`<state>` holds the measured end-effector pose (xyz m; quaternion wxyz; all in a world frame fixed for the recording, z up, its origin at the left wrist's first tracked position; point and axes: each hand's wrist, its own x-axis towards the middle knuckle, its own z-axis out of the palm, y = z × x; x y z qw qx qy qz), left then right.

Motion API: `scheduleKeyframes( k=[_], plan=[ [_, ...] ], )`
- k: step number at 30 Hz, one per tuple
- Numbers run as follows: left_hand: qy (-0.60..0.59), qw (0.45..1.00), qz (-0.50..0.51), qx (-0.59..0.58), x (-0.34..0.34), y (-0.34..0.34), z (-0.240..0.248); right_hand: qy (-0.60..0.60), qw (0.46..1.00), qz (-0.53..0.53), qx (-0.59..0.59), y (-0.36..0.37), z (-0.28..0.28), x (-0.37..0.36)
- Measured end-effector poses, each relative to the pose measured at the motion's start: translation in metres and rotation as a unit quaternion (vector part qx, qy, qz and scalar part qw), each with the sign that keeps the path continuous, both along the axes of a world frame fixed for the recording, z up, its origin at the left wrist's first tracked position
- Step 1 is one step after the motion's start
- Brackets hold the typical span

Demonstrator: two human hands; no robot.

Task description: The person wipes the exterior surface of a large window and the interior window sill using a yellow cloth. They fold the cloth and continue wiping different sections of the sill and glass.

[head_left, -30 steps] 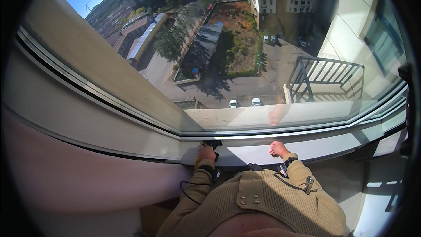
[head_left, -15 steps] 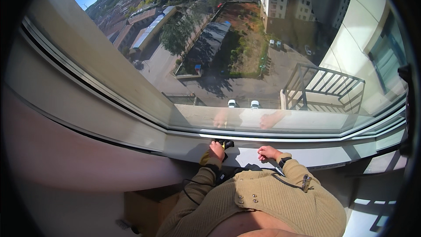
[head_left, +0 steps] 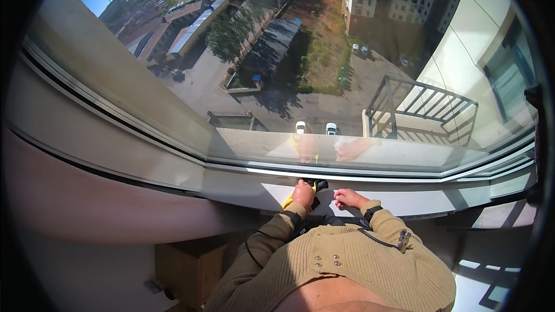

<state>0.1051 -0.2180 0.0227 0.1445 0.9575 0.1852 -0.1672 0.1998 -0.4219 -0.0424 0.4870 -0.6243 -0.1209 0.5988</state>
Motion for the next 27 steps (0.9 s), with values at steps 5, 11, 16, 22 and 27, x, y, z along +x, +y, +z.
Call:
scheduleKeyframes(
  k=[5,11,16,22,27],
  plan=[
    [-0.085,0.987,-0.094,-0.1,0.016,-0.047,-0.008,-0.198,0.975,0.055,-0.08,-0.02,0.004,0.003],
    [-0.057,0.978,-0.119,-0.164,0.013,-0.029,-0.009,-0.062,0.989,-0.121,-0.06,-0.032,0.017,-0.003],
    [-0.038,0.99,-0.069,-0.114,0.001,0.004,-0.005,-0.152,0.981,-0.058,-0.102,-0.016,0.024,-0.002],
    [-0.094,0.994,0.05,-0.034,-0.031,0.057,0.0,-0.152,0.983,-0.07,-0.068,0.002,0.015,-0.019],
    [-0.125,0.984,0.122,-0.017,-0.046,0.053,-0.001,-0.106,0.985,-0.1,-0.09,-0.003,0.012,-0.027]
  ],
)
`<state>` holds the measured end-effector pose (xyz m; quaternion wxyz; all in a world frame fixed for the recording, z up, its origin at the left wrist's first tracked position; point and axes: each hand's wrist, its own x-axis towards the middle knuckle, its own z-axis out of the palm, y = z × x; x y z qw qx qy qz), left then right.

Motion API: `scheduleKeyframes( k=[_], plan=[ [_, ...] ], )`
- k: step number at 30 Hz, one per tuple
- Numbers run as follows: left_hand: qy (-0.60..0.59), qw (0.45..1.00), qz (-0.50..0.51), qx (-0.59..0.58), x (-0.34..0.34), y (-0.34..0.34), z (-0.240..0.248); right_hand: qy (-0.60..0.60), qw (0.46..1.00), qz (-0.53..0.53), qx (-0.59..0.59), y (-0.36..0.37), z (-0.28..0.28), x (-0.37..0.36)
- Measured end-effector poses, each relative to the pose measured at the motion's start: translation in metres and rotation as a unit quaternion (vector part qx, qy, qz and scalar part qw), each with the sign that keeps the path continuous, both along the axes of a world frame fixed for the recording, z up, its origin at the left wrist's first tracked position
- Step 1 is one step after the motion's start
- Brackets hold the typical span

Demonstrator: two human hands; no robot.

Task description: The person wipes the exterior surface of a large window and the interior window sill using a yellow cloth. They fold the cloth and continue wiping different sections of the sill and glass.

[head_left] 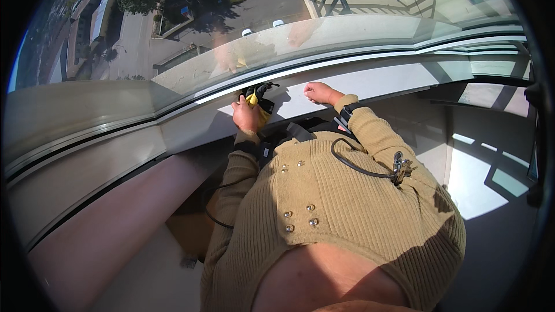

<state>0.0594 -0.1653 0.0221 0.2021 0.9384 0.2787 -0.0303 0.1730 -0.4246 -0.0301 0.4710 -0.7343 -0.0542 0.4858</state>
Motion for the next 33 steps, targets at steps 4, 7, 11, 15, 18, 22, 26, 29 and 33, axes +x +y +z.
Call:
scheduleKeyframes(
  k=[4,7,11,15,18,22,26,29,33],
  plan=[
    [0.03,0.994,-0.021,-0.101,0.016,-0.019,0.001,0.012,0.999,-0.032,0.002,-0.001,0.007,0.001],
    [0.072,0.976,-0.12,-0.167,0.029,-0.028,0.004,-0.014,1.0,-0.008,0.01,0.003,0.01,0.0],
    [0.033,0.952,-0.196,-0.234,0.028,-0.023,0.002,-0.064,0.997,0.025,-0.041,0.013,0.007,0.003],
    [0.013,0.941,-0.096,-0.324,-0.002,0.027,-0.012,-0.106,0.992,0.03,-0.055,0.027,0.008,0.003],
    [-0.027,0.987,-0.08,-0.139,-0.045,0.084,-0.021,-0.17,0.976,0.072,-0.116,0.046,0.021,0.005],
    [0.022,0.999,0.037,0.014,-0.099,0.144,-0.022,-0.355,0.909,0.121,-0.183,0.08,0.053,-0.003],
    [0.098,0.992,0.065,0.042,-0.131,0.167,-0.019,-0.404,0.89,0.133,-0.167,0.119,0.067,-0.02],
    [0.134,0.988,0.028,0.068,-0.13,0.17,-0.022,-0.386,0.867,0.191,-0.248,0.146,0.061,-0.036],
    [0.246,0.962,-0.047,0.108,-0.118,0.176,-0.023,-0.4,0.84,0.187,-0.315,0.166,0.053,-0.054]
  ],
)
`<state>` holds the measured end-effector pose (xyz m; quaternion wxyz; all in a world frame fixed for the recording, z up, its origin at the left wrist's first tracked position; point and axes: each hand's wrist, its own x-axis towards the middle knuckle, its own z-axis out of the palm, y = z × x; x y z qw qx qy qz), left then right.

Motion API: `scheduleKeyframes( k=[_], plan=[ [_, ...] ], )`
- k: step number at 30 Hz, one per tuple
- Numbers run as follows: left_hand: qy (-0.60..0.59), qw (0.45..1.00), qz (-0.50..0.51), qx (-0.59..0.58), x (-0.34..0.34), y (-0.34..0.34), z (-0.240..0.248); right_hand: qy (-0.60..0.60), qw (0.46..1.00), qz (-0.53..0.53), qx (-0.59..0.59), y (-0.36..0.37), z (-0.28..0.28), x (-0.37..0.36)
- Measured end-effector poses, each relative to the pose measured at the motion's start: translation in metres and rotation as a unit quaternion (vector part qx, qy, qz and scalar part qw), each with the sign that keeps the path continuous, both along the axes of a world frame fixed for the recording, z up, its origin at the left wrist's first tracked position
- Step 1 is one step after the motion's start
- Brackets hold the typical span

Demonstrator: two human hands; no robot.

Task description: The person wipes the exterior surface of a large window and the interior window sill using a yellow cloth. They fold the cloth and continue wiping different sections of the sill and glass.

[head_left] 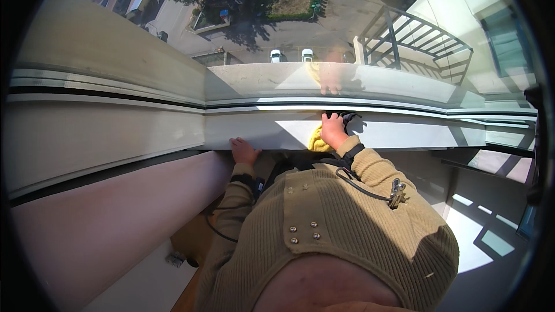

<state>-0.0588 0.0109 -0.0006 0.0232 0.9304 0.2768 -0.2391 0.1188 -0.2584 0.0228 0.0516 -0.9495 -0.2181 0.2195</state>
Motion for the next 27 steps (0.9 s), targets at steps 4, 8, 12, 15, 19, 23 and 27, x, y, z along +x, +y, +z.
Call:
scheduleKeyframes(
  k=[4,8,12,15,19,23,27],
  plan=[
    [0.043,0.995,-0.083,0.017,0.0,0.005,0.003,-0.026,1.0,0.004,0.015,0.003,-0.001,-0.013],
    [0.0,0.992,-0.121,0.035,-0.011,0.009,0.0,-0.076,0.987,0.111,0.093,0.022,-0.009,-0.036],
    [-0.001,0.991,-0.133,0.019,-0.013,0.015,-0.005,-0.001,0.955,0.19,0.227,0.065,-0.014,-0.046],
    [0.006,0.993,-0.121,0.011,-0.013,0.016,-0.005,0.012,0.938,0.275,0.209,0.083,-0.004,-0.048],
    [-0.03,0.995,-0.093,-0.005,-0.014,0.015,-0.004,-0.026,0.942,0.24,0.232,0.089,0.003,-0.048],
    [-0.047,0.995,-0.081,0.013,-0.014,0.01,-0.003,-0.065,0.937,0.243,0.241,0.074,-0.007,-0.047],
    [-0.052,0.994,-0.086,0.046,-0.009,0.0,0.004,-0.108,0.933,0.236,0.249,0.052,-0.02,-0.034]
  ],
)
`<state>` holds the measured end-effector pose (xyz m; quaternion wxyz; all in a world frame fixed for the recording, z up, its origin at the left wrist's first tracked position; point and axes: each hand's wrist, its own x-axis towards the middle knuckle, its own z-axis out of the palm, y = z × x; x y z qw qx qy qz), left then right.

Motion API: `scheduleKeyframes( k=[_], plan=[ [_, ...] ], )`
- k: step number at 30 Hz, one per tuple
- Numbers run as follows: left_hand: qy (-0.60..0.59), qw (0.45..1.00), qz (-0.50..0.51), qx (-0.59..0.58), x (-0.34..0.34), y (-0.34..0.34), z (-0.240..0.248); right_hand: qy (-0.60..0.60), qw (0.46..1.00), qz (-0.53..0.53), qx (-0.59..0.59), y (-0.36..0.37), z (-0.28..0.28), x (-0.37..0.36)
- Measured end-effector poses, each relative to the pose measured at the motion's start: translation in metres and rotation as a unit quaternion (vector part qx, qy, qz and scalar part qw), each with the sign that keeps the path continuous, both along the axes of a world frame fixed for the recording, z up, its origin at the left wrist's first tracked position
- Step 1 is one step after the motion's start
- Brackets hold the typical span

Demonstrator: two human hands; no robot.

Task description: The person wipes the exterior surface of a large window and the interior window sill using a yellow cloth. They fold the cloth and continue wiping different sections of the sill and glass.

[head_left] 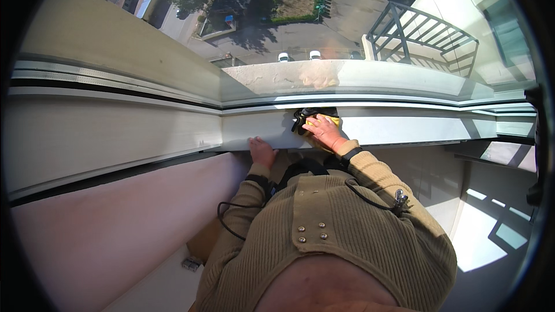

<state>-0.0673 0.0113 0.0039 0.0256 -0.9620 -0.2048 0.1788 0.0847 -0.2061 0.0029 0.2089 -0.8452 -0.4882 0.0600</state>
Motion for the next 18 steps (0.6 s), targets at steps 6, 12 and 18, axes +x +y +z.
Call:
scheduleKeyframes(
  k=[6,12,18],
  plan=[
    [0.193,0.981,-0.019,-0.009,0.031,-0.005,0.02,0.054,0.998,-0.001,-0.021,-0.054,0.003,0.025],
    [0.275,0.96,0.051,-0.029,0.054,-0.014,0.028,0.026,0.998,-0.044,-0.042,-0.13,0.006,0.046],
    [0.268,0.951,0.152,-0.041,0.061,-0.017,0.015,0.038,0.973,-0.207,-0.096,-0.247,0.002,0.06]
  ],
)
